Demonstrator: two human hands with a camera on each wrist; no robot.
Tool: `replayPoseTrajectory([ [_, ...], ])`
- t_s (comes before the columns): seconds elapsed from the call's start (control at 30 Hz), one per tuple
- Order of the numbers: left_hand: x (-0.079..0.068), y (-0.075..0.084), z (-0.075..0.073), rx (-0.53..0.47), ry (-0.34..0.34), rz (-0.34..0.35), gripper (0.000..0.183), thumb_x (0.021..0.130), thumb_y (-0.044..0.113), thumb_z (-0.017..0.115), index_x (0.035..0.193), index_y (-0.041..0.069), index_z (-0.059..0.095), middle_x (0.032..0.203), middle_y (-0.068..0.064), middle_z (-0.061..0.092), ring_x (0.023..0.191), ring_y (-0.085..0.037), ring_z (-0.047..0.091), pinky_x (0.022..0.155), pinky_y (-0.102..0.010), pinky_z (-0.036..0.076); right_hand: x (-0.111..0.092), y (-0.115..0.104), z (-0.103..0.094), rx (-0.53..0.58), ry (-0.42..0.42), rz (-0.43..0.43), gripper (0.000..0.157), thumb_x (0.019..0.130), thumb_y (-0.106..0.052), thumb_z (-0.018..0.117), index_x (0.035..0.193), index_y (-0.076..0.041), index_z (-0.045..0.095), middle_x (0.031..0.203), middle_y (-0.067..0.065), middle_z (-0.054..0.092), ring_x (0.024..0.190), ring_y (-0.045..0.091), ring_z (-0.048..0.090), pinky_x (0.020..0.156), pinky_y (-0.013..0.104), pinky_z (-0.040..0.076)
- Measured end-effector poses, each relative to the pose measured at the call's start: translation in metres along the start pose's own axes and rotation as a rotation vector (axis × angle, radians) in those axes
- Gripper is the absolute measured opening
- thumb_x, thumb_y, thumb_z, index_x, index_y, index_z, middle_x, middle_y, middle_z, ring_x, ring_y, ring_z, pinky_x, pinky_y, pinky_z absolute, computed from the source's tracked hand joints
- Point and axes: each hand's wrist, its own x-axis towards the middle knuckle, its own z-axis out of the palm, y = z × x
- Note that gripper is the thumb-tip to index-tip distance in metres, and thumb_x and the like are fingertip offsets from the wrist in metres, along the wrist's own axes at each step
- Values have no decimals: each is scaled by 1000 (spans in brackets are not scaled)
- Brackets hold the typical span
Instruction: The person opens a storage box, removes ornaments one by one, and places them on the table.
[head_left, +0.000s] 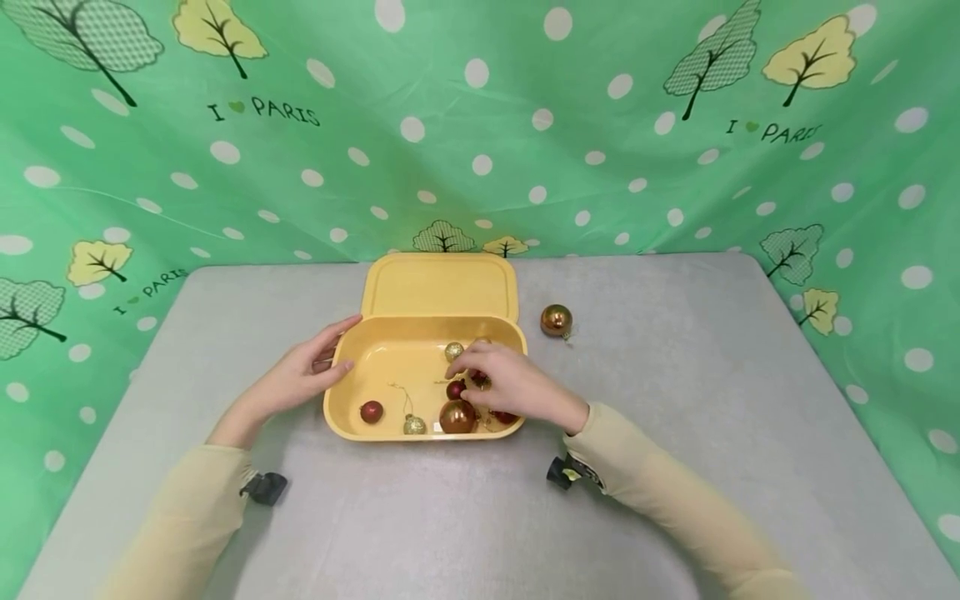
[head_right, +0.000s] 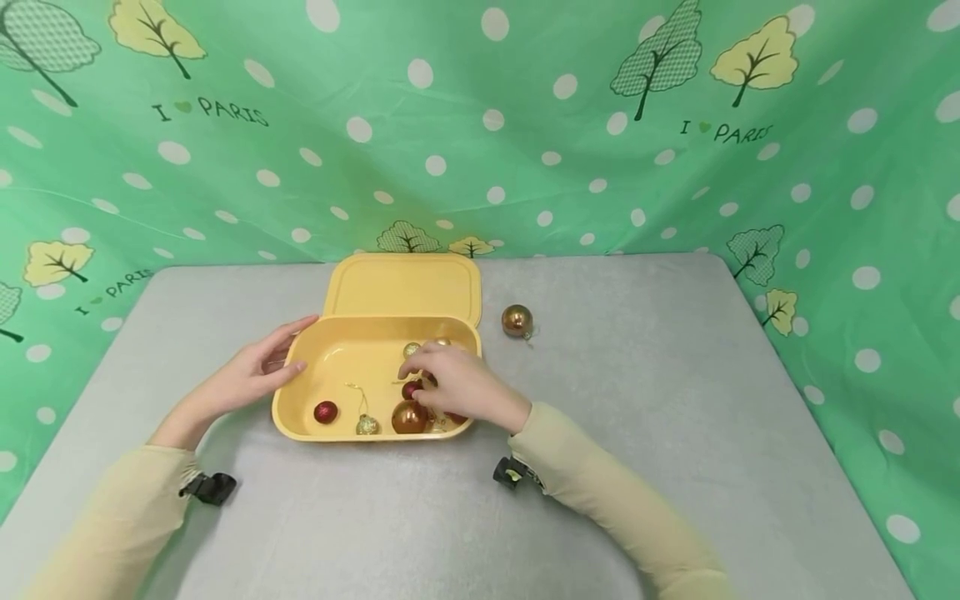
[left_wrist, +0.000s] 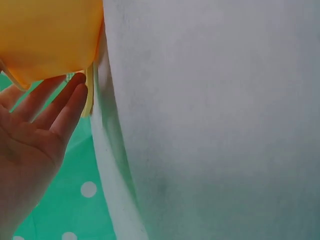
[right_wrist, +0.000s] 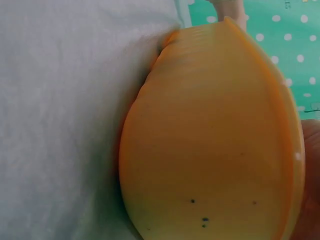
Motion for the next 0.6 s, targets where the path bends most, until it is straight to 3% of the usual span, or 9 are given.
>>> replayPoseTrajectory([
  [0.33,-1,-2,0,-22,8,-7,65,95,2,59,152,6,27,149,-24,32,123,-43,47,91,-15,42,11,5,2,0,-122,2,37,82,-5,73,118,-10,68,115,1,67,103,15,60,92,30,45],
  [0.6,0,-3,1,-14,4,2,63,95,2,58,151,3,27,143,-27,39,119,-43,50,91,-15,43,18,6,7,-32,-193,51,41,83,-7,74,122,-14,67,112,-3,66,69,9,51,66,24,43],
])
